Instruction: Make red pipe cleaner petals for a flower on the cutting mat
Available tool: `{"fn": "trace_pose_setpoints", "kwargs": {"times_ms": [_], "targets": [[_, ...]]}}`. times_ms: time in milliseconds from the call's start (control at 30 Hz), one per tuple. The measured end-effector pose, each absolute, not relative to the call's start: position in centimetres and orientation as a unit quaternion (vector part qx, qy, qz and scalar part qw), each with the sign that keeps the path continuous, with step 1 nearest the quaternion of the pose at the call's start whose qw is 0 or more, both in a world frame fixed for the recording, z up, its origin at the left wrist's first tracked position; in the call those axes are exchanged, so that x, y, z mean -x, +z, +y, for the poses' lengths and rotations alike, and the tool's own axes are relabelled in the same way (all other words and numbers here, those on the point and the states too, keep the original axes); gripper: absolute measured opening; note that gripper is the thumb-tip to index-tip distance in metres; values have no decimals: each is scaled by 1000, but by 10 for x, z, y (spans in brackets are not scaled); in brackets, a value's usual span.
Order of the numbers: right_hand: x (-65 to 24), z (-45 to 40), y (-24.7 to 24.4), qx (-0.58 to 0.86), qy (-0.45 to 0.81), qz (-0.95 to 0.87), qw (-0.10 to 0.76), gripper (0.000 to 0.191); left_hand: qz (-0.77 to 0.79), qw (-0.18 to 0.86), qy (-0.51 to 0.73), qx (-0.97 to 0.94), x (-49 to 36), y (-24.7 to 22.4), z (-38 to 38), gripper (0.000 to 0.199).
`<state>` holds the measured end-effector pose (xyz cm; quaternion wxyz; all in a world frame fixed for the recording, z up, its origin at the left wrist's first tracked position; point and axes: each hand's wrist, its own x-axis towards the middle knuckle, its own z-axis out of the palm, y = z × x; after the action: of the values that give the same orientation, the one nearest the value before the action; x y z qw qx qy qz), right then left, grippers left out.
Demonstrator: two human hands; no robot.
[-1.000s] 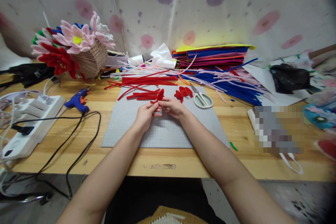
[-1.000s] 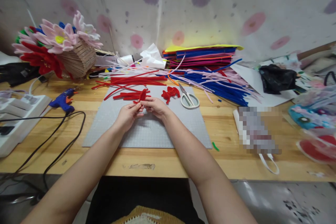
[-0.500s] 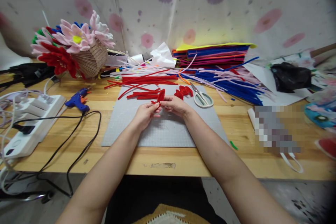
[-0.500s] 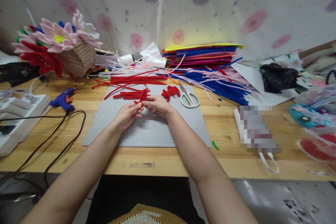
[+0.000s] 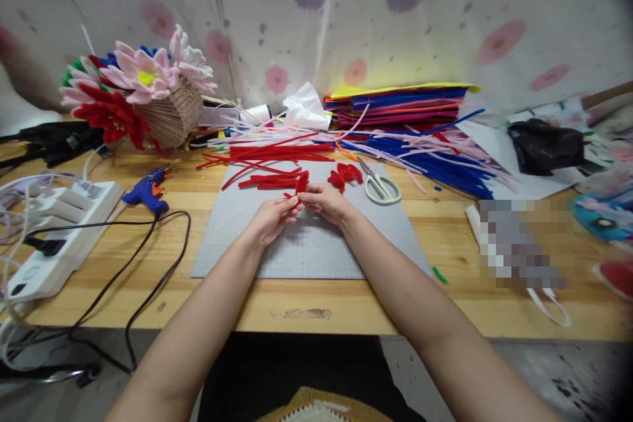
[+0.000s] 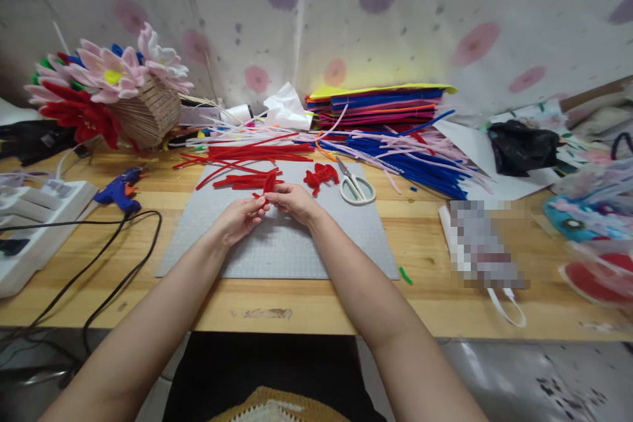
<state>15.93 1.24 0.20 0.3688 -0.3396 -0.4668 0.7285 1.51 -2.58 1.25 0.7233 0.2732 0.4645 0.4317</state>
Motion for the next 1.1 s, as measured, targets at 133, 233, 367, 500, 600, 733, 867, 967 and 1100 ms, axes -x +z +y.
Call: {"fn": "trace_pose_setpoints", "kwargs": {"times_ms": [133,233,367,500,600,733,867,967,1100], "targets": [[-154,11,1,347,721,-459,386,24,462,743,428,-225,-15,14,-24,8],[-150,12,-1,356,705,-449,419,25,459,732,450,-227,-17,12,-23,9],[-145,13,-2,379,683,-425,457,29,472,662,505,-289,-23,9,-24,17],[-144,14,-1,400,660,-407,488,32,543,459,574,-407,-27,5,-29,24],[-143,14,0,401,650,-410,498,32,556,314,572,-515,-28,4,-33,21],[-141,12,-1,396,646,-414,505,29,565,289,560,-533,-31,4,-33,18],[-137,10,-1,398,642,-403,518,28,564,316,576,-501,-34,3,-29,20],[-135,9,0,396,641,-395,525,28,540,344,601,-478,-36,0,-27,23],[-135,8,2,392,645,-387,529,28,533,320,615,-485,-39,-1,-29,26]]}}
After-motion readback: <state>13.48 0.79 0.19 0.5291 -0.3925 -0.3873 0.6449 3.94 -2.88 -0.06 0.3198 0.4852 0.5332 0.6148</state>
